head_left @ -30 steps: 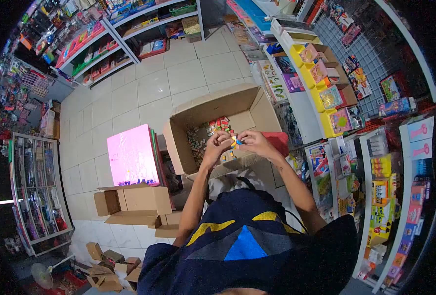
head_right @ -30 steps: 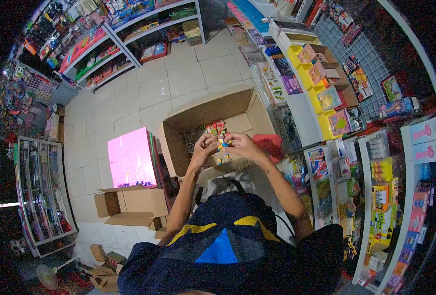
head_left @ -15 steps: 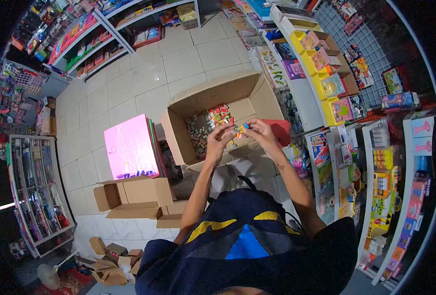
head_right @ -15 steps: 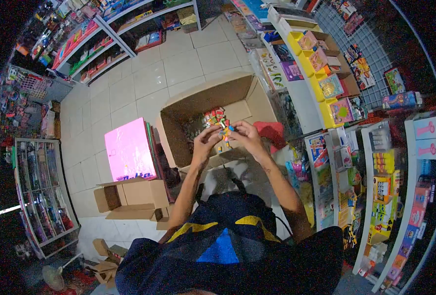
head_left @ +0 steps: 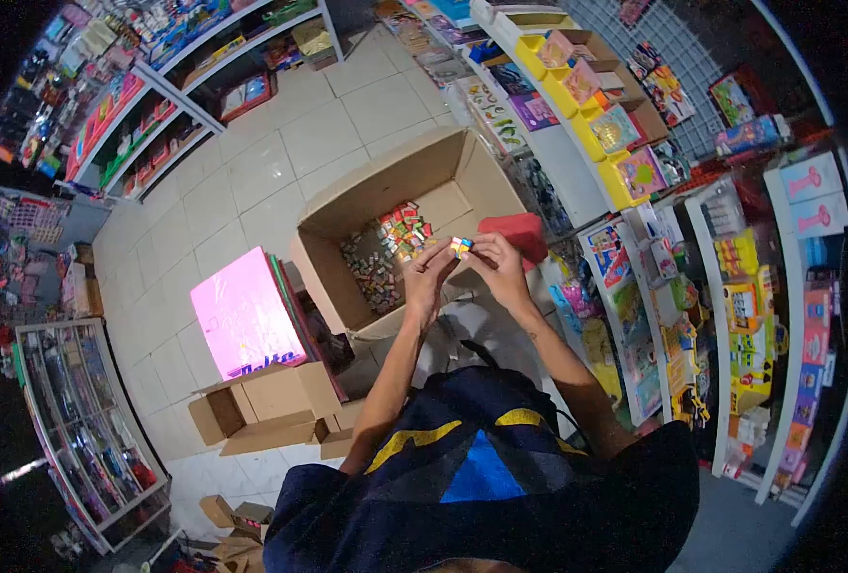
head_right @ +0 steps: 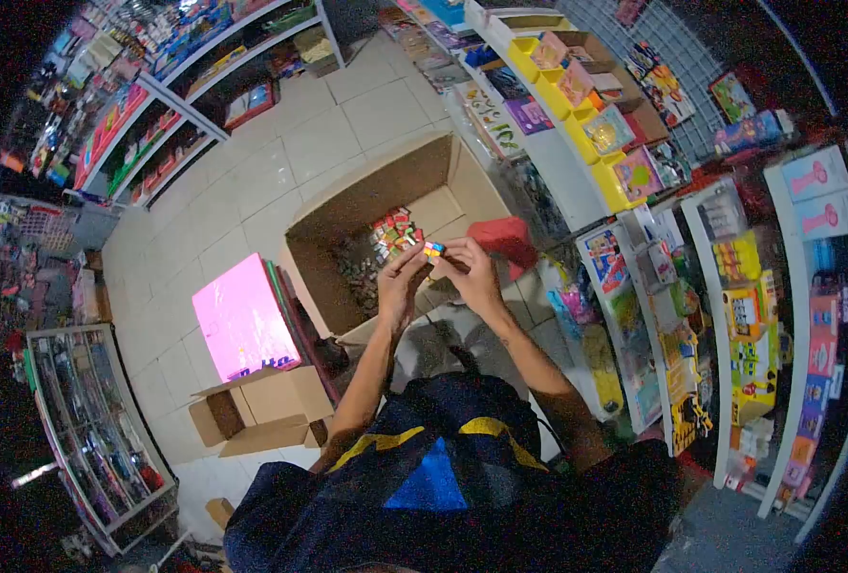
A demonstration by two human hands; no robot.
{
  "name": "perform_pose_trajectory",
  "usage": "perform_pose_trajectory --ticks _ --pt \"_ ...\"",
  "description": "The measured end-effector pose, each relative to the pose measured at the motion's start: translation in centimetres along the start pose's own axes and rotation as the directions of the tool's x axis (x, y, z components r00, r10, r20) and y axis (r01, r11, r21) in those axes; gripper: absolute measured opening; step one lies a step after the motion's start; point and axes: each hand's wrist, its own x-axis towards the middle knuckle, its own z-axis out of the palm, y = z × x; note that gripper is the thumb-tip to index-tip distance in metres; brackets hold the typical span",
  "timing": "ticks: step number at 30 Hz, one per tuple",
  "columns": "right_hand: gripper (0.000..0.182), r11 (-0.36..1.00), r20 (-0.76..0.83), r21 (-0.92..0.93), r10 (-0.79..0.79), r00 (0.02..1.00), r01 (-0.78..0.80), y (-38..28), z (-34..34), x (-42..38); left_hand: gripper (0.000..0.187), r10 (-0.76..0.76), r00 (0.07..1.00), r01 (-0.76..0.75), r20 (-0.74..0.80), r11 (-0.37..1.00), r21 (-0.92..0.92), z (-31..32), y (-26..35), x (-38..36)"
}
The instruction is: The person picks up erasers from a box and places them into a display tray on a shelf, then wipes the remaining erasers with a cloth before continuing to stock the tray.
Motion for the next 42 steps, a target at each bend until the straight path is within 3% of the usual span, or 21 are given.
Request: perform_pose_trajectory --ticks 3,6,9,12,15,20,23,25,27,30,34,38,42 --pt "0.033 0.999 -0.046 -0.004 0.032 0.998 -0.032 -0.8 -1.6 -0.5 0.035 -0.035 0.996 0.032 0.084 0.999 0.036 0.9 -0.7 0.4" --pt "0.029 0.999 -0.128 -0.037 -0.041 0.991 0.036 -1.7 -3.0 -1.1 0.038 -0.042 0.984 0.028 0.172 0.997 0.078 2.4 -1.0 0.6" --pt "0.029 0.999 -0.215 0.031 0.03 0.976 -0.023 -2.2 -4.1 -2.0 0.038 -0.063 0.985 0.037 0.163 0.987 0.153 4.5 -1.2 0.5" --pt "0.028 0.997 -0.278 -0.057 -0.07 0.958 0.056 -2.0 -5.5 -2.9 0.032 -0.078 0.975 0.036 0.209 0.979 0.198 5.7 -2.5 1.0" --pt "0.029 0.999 -0.293 -0.046 0.008 0.956 -0.022 -0.8 -7.7 -3.8 0.023 -0.058 0.967 -0.014 0.25 0.96 0.278 7.4 -3.4 0.8" --pt "0.035 0.947 -0.287 -0.292 -0.222 0.932 0.136 -1.7 -11.0 -5.8 0.022 -0.044 0.964 -0.032 0.261 0.959 0.281 10.0 -7.7 1.0" --pt "0.042 0.861 -0.29 -0.488 -0.315 0.904 0.144 -2.1 -13.9 -7.7 0.026 -0.025 0.966 -0.088 0.258 0.905 0.417 12.8 -10.0 0.3" --pt "0.042 0.877 -0.364 -0.471 -0.291 0.884 0.095 -1.5 -16.2 -9.1 0.029 -0.09 0.956 0.004 0.278 0.956 0.295 15.4 -12.4 -0.8" --pt "0.041 0.859 -0.401 -0.508 -0.298 0.866 0.061 -0.7 -19.4 -10.7 0.025 -0.132 0.94 -0.008 0.315 0.913 0.408 17.8 -14.2 -1.8" --pt "0.039 0.859 -0.456 -0.512 -0.285 0.843 0.013 0.4 -23.0 -13.3 0.021 -0.288 0.904 0.133 0.315 0.891 0.434 20.6 -17.3 -3.2" --pt "0.04 0.874 -0.509 -0.486 -0.274 0.816 -0.011 2.1 -27.9 -17.3 0.017 -0.4 0.838 0.164 0.37 0.833 0.528 23.4 -22.7 -4.2" --pt "0.038 0.8 -0.517 -0.595 -0.309 0.798 -0.076 3.3 -32.2 -21.3 0.024 -0.5 0.75 0.223 0.432 0.807 0.547 25.1 -28.2 -5.1" --pt "0.036 0.844 -0.559 -0.52 -0.224 0.799 -0.127 6.0 -36.1 -24.5 0.03 -0.602 0.661 0.258 0.448 0.743 0.617 26.6 -32.3 -6.0"
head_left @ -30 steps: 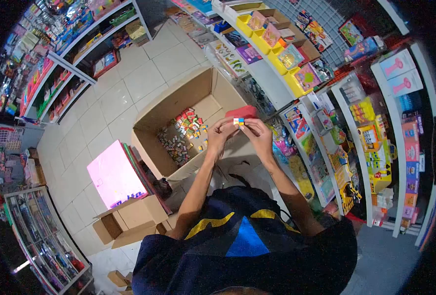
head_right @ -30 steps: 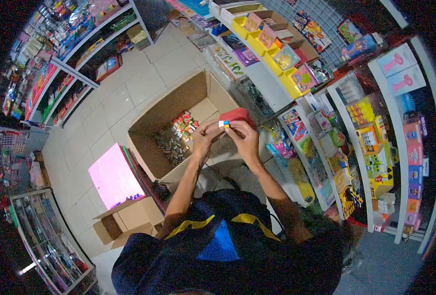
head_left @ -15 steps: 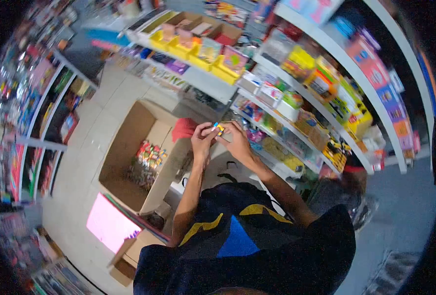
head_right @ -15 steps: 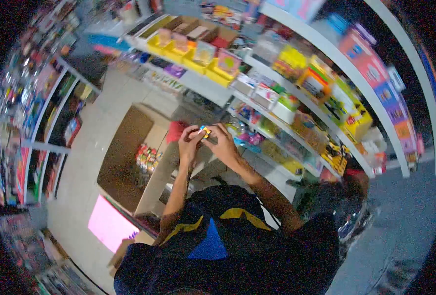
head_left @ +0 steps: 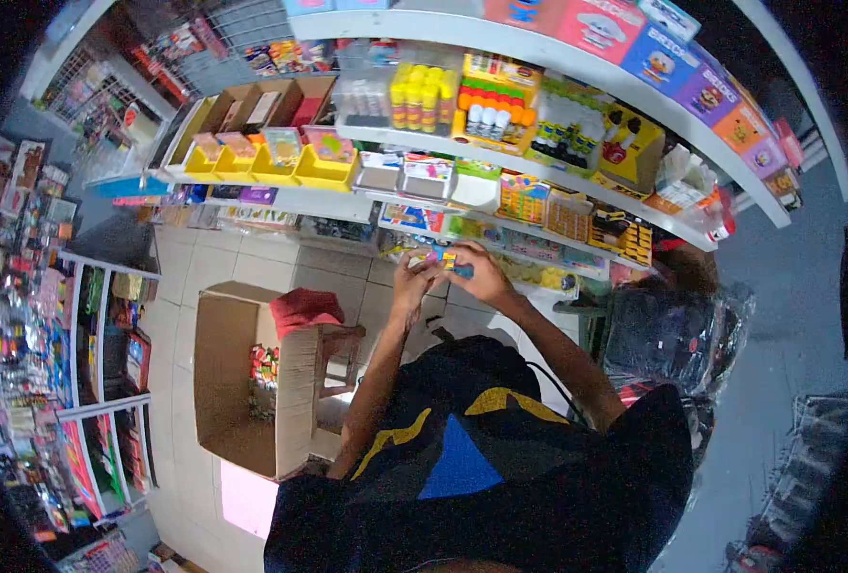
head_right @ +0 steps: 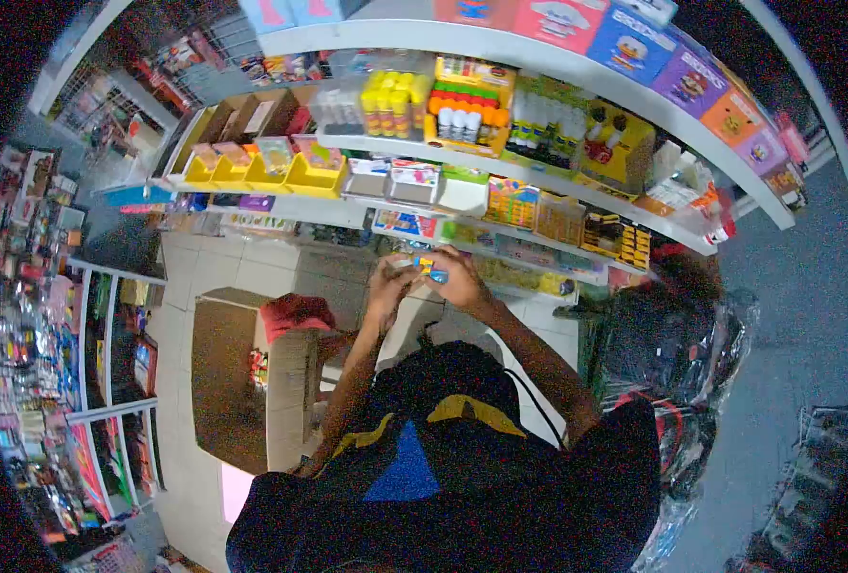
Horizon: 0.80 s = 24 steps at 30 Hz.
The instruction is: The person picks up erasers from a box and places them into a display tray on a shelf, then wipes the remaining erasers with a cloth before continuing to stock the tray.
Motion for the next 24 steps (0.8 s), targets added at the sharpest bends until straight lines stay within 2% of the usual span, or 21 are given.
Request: perform_pose_trajectory --ticks 3,5,6,8,10,11,13,16,18,21,22,24 --pt "0.035 0.996 -0.01 0.064 0.064 0.998 -0.063 2.3 -2.8 -0.2 0.031 -0.073 0.995 0.067 0.07 0.994 0.089 0.3 -1.3 1.7" --pt "0.036 0.984 -0.029 0.137 0.12 0.992 -0.115 7.0 -4.1 -0.3 0.03 -0.121 0.989 0.104 0.085 0.979 0.176 -0.1 -1.4 1.7" --pt "0.037 0.971 -0.081 0.143 0.204 0.976 -0.192 11.4 -4.0 -0.2 0.029 -0.127 0.986 0.101 0.113 0.973 0.209 -1.7 -2.6 2.5" --pt "0.038 0.995 -0.212 0.06 0.087 0.973 -0.076 16.4 -6.1 0.4 0.031 -0.09 0.994 0.075 0.061 0.975 0.208 -3.4 -2.5 1.4" --pt "0.036 0.931 -0.229 -0.071 0.334 0.914 -0.358 21.4 -7.4 1.2 0.031 -0.058 0.998 0.05 0.031 0.977 0.208 -5.7 -2.5 0.4" --pt "0.036 0.933 -0.237 -0.068 0.33 0.914 -0.354 22.6 -7.8 1.8 0.031 -0.047 0.999 0.041 0.027 0.977 0.209 -7.6 -3.1 0.3" --pt "0.037 0.935 -0.248 -0.062 0.324 0.913 -0.349 24.5 -8.1 2.5 0.03 -0.052 0.998 0.056 -0.024 0.977 0.205 -11.1 -4.3 -0.7" --pt "0.037 0.97 -0.235 -0.073 0.208 0.95 -0.231 26.9 -7.4 3.6 0.03 -0.092 0.986 0.118 -0.136 0.973 0.197 -15.6 -5.6 -2.0" --pt "0.038 0.968 -0.209 -0.05 0.231 0.95 -0.247 27.1 -7.2 4.5 0.031 -0.126 0.975 0.161 -0.183 0.967 0.196 -17.9 -6.5 -2.5" --pt "0.036 0.948 -0.131 -0.046 0.308 0.942 -0.316 26.5 -7.2 5.2 0.033 -0.062 0.922 0.199 -0.382 0.923 0.331 -15.9 -4.6 -5.9" --pt "0.035 0.937 -0.101 -0.051 0.339 0.935 -0.345 26.2 -7.2 5.5 0.033 -0.05 0.921 0.172 -0.387 0.942 0.289 -15.8 -4.9 -6.5" --pt "0.031 0.955 -0.092 -0.021 0.293 0.952 -0.296 27.6 -6.5 5.7 0.033 -0.023 0.918 0.114 -0.395 0.971 0.208 -15.4 -5.0 -7.5"
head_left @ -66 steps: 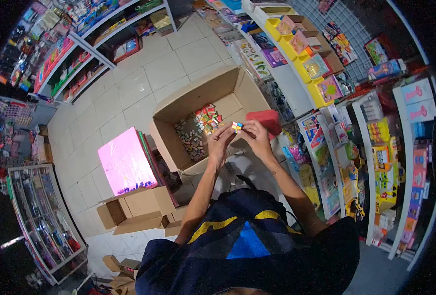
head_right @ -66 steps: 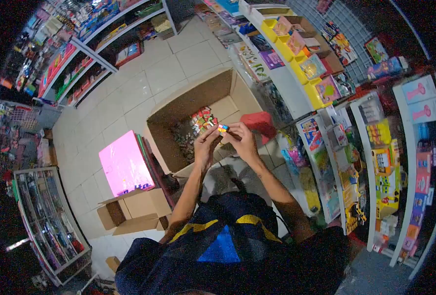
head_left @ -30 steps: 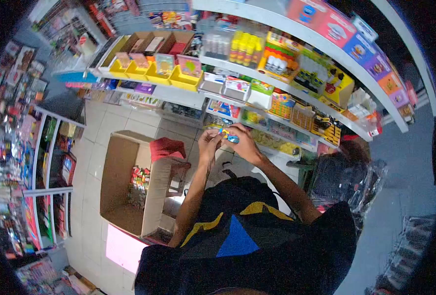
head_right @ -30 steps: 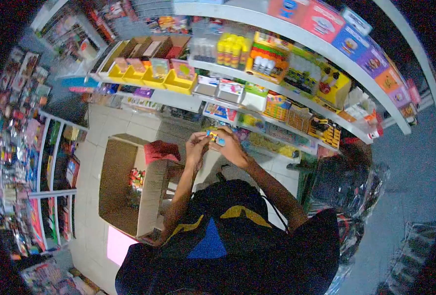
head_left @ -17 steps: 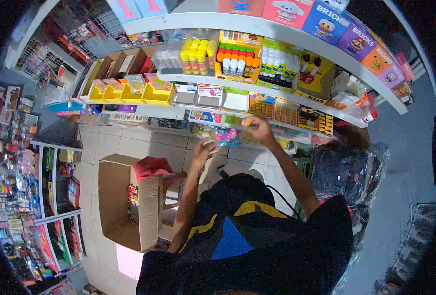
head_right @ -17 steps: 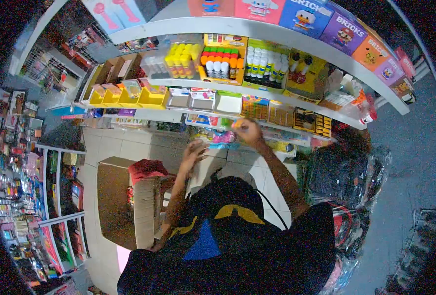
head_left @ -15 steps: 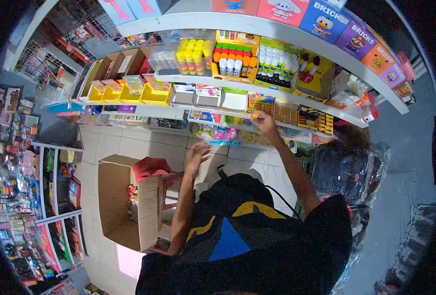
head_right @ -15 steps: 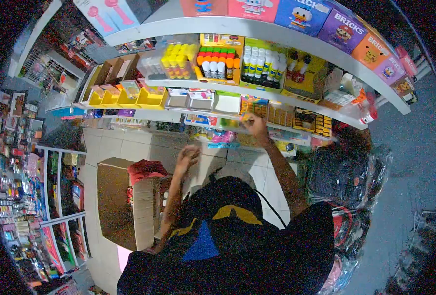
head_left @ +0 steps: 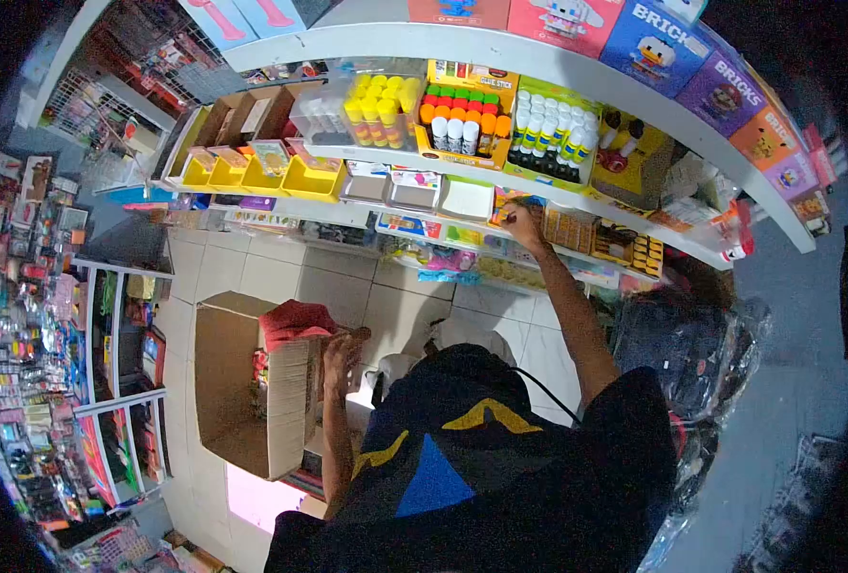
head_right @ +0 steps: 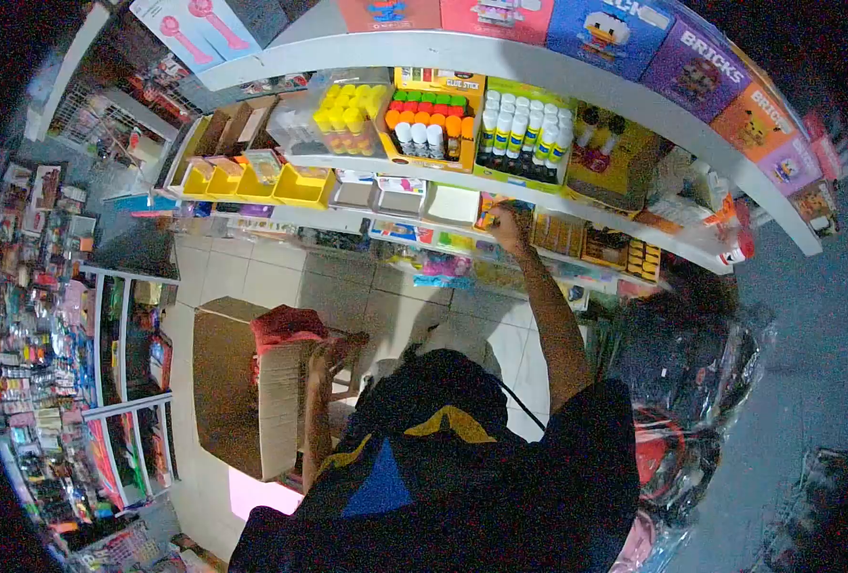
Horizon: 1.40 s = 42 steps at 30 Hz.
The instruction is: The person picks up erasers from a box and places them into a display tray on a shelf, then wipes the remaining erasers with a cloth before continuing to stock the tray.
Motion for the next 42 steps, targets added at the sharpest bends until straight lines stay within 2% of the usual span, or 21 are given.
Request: perform_pose_trajectory --ticks 3,4,7,8,10,12,14,17,19,20,22,26,29,30,33,34,37,38,40,41,42 --pt "0.026 0.996 -0.067 0.065 -0.063 0.996 0.068 1.9 1.2 0.4 0.032 0.039 0.994 -0.025 0.097 0.99 -0.14 -1.3 -2.5 0.3" --pt "0.026 0.994 -0.071 0.062 -0.084 0.994 0.088 2.4 1.4 0.4 0.031 -0.089 0.996 0.089 -0.028 0.996 -0.013 -1.0 -2.7 0.6" --pt "0.029 0.995 -0.096 0.061 -0.076 0.992 0.082 2.1 1.1 0.2 0.031 -0.082 0.996 0.082 0.031 0.997 -0.007 -1.2 -4.3 1.1" --pt "0.029 0.996 -0.105 0.062 -0.062 0.993 0.068 1.5 0.9 0.1 0.031 -0.039 0.996 0.044 0.079 0.997 -0.058 -1.3 -5.1 1.4" --pt "0.031 0.975 -0.17 0.054 -0.204 0.964 0.215 2.3 1.1 0.6 0.032 0.05 0.986 -0.024 0.161 0.987 -0.161 -1.4 -5.7 1.2" --pt "0.032 0.969 -0.199 0.06 -0.225 0.954 0.241 2.4 1.4 0.5 0.034 -0.006 0.992 0.016 0.125 0.997 -0.081 -1.3 -5.9 1.3" --pt "0.033 0.985 -0.196 0.08 -0.134 0.971 0.152 2.0 1.1 0.6 0.035 -0.019 0.992 0.024 0.128 0.999 -0.039 -0.9 -5.6 1.4" --pt "0.033 0.968 -0.181 0.052 -0.234 0.955 0.247 1.2 0.2 0.7 0.037 -0.012 0.988 0.011 0.153 1.0 0.009 -1.5 -6.7 2.3" --pt "0.033 0.989 -0.104 0.118 -0.077 0.992 0.089 1.9 0.0 1.0 0.04 -0.051 0.992 0.041 0.112 0.995 0.089 -1.3 -6.4 2.1" --pt "0.033 0.989 -0.062 0.145 0.001 0.998 0.008 2.2 0.0 1.1 0.041 -0.035 0.991 0.032 0.127 0.999 0.028 -1.3 -6.1 2.0" --pt "0.03 0.993 -0.107 0.114 0.012 0.994 0.0 2.5 0.2 1.0 0.044 -0.003 0.988 0.018 0.152 0.995 -0.096 -1.9 -7.0 2.1" --pt "0.023 0.976 -0.386 0.109 -0.133 0.913 0.189 6.3 1.4 0.7 0.048 -0.099 0.992 0.083 0.081 0.979 0.187 -1.3 -6.0 1.8" --pt "0.019 0.948 -0.287 0.312 0.156 0.945 -0.062 4.4 0.6 -0.5 0.049 -0.068 0.992 0.055 0.108 0.991 0.12 -2.0 -6.9 1.7" --pt "0.02 0.761 -0.008 0.614 0.273 0.962 -0.21 2.2 -0.5 -1.3 0.049 -0.053 0.991 0.043 0.121 0.995 0.084 -2.2 -7.5 1.7" --pt "0.023 0.954 -0.045 0.272 0.141 0.989 -0.124 0.5 -0.2 -1.5 0.05 -0.034 0.989 0.028 0.146 0.999 0.044 -2.3 -8.2 1.8" --pt "0.023 0.966 0.03 0.237 0.104 0.994 -0.108 0.6 -0.2 -1.2 0.05 -0.037 0.989 0.03 0.142 0.998 0.054 -2.0 -7.9 1.7" --pt "0.022 0.98 -0.027 0.183 0.086 0.996 -0.079 0.3 0.6 -0.4 0.052 -0.069 0.987 0.054 0.146 0.993 0.105 -1.2 -6.1 0.5" --pt "0.019 0.989 -0.099 0.121 0.103 0.99 -0.09 0.1 0.8 -0.5 0.052 -0.04 0.982 0.034 0.187 0.999 0.032 -1.6 -6.3 0.7" --pt "0.018 0.915 -0.31 0.358 -0.07 0.948 0.184 4.5 3.4 0.4 0.052 0.031 0.965 0.0 0.26 0.993 -0.117 -3.1 -8.5 2.0" --pt "0.018 0.833 -0.423 0.443 -0.131 0.896 0.331 7.0 4.1 1.0 0.051 0.006 0.977 0.01 0.215 0.998 -0.069 -2.8 -7.7 1.8" --pt "0.019 0.974 -0.205 0.195 -0.072 0.976 0.113 8.7 3.0 1.2 0.05 -0.02 0.986 0.024 0.168 0.999 -0.023 -2.1 -6.7 1.1"
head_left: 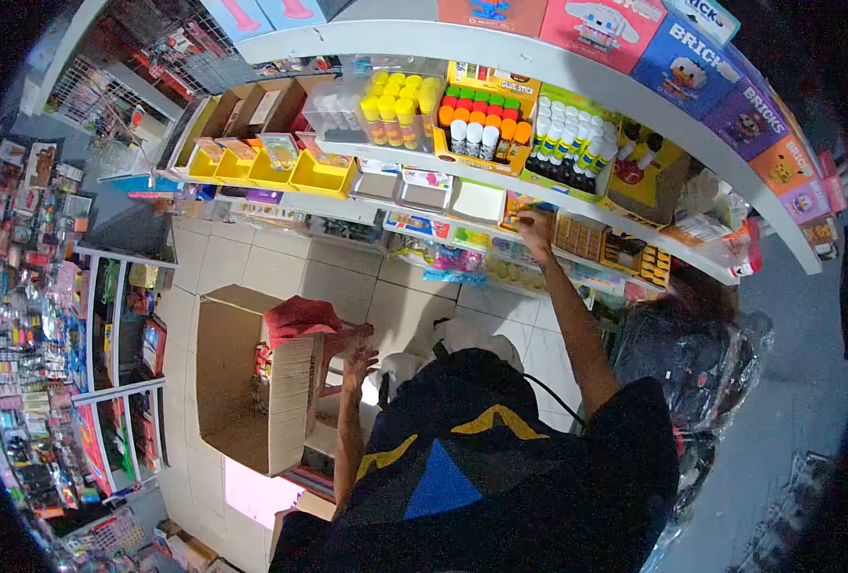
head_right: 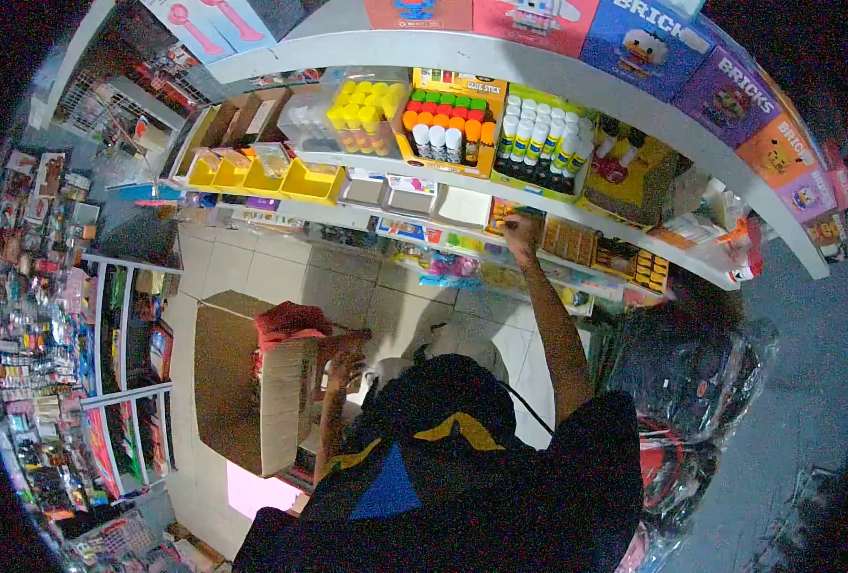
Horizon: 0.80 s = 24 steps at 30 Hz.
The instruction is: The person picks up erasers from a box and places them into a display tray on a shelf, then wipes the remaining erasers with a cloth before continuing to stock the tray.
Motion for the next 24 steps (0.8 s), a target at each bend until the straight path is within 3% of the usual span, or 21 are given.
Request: perform_pose_trajectory --ticks 1,3,4,6,7,10,12,14,17,20,21,22,23,24 --pt "0.02 0.997 -0.031 -0.039 0.061 0.998 -0.063 -1.6 0.0 -0.3 0.049 -0.027 0.998 0.029 -0.05 0.999 0.041 0.5 0.5 -0.5" --pt "0.022 0.975 -0.103 -0.11 0.18 0.978 -0.191 -7.2 -0.7 -1.2 0.047 0.0 1.0 0.001 -0.011 0.992 0.13 -0.1 -0.3 0.1" --pt "0.024 0.967 -0.113 0.001 0.252 0.961 -0.254 -8.1 -1.3 -1.1 0.045 0.014 1.0 -0.015 0.009 0.985 0.174 -0.2 -0.3 0.2" --pt "0.026 0.904 -0.106 0.222 0.395 0.912 -0.366 -9.6 -2.1 -1.2 0.044 -0.096 0.992 0.11 -0.082 0.978 0.18 0.0 -0.2 0.4" --pt "0.027 0.854 -0.104 0.408 0.395 0.913 -0.323 -7.7 -2.4 -1.0 0.044 -0.15 0.98 0.171 -0.128 0.969 0.178 0.2 0.0 0.5" --pt "0.028 0.52 -0.098 0.854 0.213 0.972 -0.027 -0.2 -3.3 -0.5 0.044 -0.049 0.994 0.065 -0.1 0.983 0.172 -0.2 -1.2 0.1" --pt "0.027 0.648 -0.084 0.744 0.332 0.939 -0.163 4.0 -3.1 0.5 0.043 -0.035 0.996 0.044 -0.079 0.992 0.117 0.5 -0.2 -0.8" --pt "0.025 0.758 -0.172 0.635 0.326 0.93 -0.148 6.8 -1.8 1.3 0.041 -0.039 0.995 0.051 -0.096 0.991 0.125 0.8 -0.3 -0.9" --pt "0.022 0.925 -0.347 0.367 0.238 0.907 -0.102 4.8 0.1 1.7 0.039 -0.067 0.987 0.096 -0.145 0.974 0.204 0.1 -1.4 -0.4" --pt "0.02 0.965 -0.427 0.263 0.137 0.894 -0.022 2.2 0.9 1.7 0.038 -0.096 0.986 0.12 -0.133 0.975 0.186 -0.6 -1.4 -0.9" --pt "0.019 0.809 -0.33 0.577 0.102 0.938 0.115 2.1 0.8 1.8 0.037 -0.103 0.985 0.124 -0.135 0.98 0.154 -0.8 -1.5 -0.9" --pt "0.018 0.24 -0.179 0.957 0.046 0.983 0.163 1.9 0.4 2.2 0.037 -0.112 0.984 0.129 -0.136 0.984 0.122 -0.9 -1.7 -1.1" --pt "0.018 -0.169 -0.06 0.984 -0.064 0.996 0.049 1.7 0.3 2.4 0.037 -0.092 0.989 0.108 -0.119 0.984 0.138 -1.0 -2.0 -1.3" --pt "0.017 -0.163 -0.062 0.985 -0.085 0.994 0.048 1.6 0.2 2.3 0.037 -0.071 0.992 0.086 -0.1 0.984 0.155 -1.1 -2.2 -1.5"
